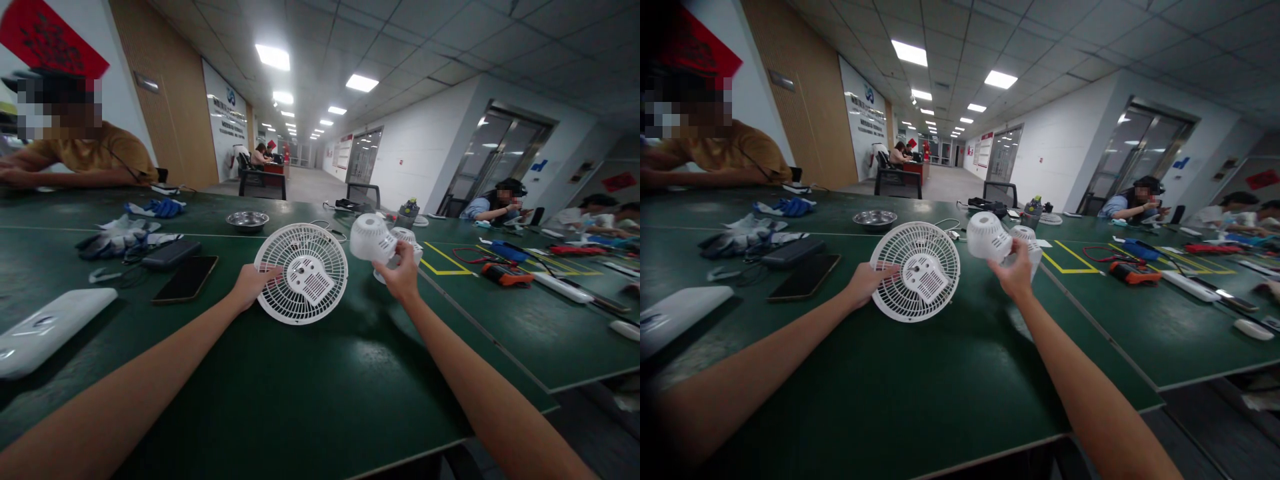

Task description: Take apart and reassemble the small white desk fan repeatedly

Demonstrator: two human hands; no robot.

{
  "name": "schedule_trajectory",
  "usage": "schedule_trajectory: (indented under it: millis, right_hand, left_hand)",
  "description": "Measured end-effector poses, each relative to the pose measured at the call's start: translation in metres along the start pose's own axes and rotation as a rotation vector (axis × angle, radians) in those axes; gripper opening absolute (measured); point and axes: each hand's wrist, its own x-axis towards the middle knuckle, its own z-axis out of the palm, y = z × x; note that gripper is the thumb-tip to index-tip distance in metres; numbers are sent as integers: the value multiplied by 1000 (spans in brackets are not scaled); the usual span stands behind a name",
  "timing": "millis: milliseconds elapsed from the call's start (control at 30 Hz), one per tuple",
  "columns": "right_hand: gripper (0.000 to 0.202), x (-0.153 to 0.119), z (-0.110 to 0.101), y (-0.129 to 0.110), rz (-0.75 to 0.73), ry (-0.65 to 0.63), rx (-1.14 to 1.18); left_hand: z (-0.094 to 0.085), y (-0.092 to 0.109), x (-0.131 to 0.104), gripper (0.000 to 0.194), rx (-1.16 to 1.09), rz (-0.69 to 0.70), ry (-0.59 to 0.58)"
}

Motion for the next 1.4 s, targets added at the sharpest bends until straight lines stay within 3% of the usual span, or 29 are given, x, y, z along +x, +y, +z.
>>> schedule_trajectory:
  millis: [133, 333, 500, 600, 700, 767, 833, 967, 1100, 1267, 1400]
  right_hand:
    - [64, -16, 28, 1, 79, -202, -9]
    - [66, -32, 49, 21, 238, -361, -256]
    - [71, -39, 54, 26, 257, -415, -455]
    - [67, -37, 51, 16, 219, -348, -422]
    - [50, -31, 44, -2, 85, -272, -211]
    - [35, -30, 42, -17, 85, -312, 2]
    - [32, -36, 45, -32, 260, -453, 257]
    - [36, -56, 58, -58, 749, -791, 824]
    - [40, -66, 60, -78, 922, -941, 1158]
    - [31, -65, 56, -89, 965, -867, 1246]
    - [24, -66, 60, -87, 852, -646, 1295]
  left_hand:
    - [0, 1, -1, 29, 4, 5, 2]
    - [-1, -2, 1, 29, 8, 21, -27]
    - [0, -4, 5, 25, -11, 17, 5]
    - [0, -4, 5, 24, -5, 14, 5]
    - [0, -3, 3, 26, -3, 17, -6]
    - [0, -3, 2, 28, -9, 17, -18]
    - [-1, -4, 2, 30, 2, 20, -35]
    - [-2, -4, 1, 30, 44, 35, -38]
    - [0, 0, -3, 26, 100, 116, 18]
    - [5, 7, -10, 28, 230, 302, 11]
    - [8, 4, -7, 39, 208, 322, -27]
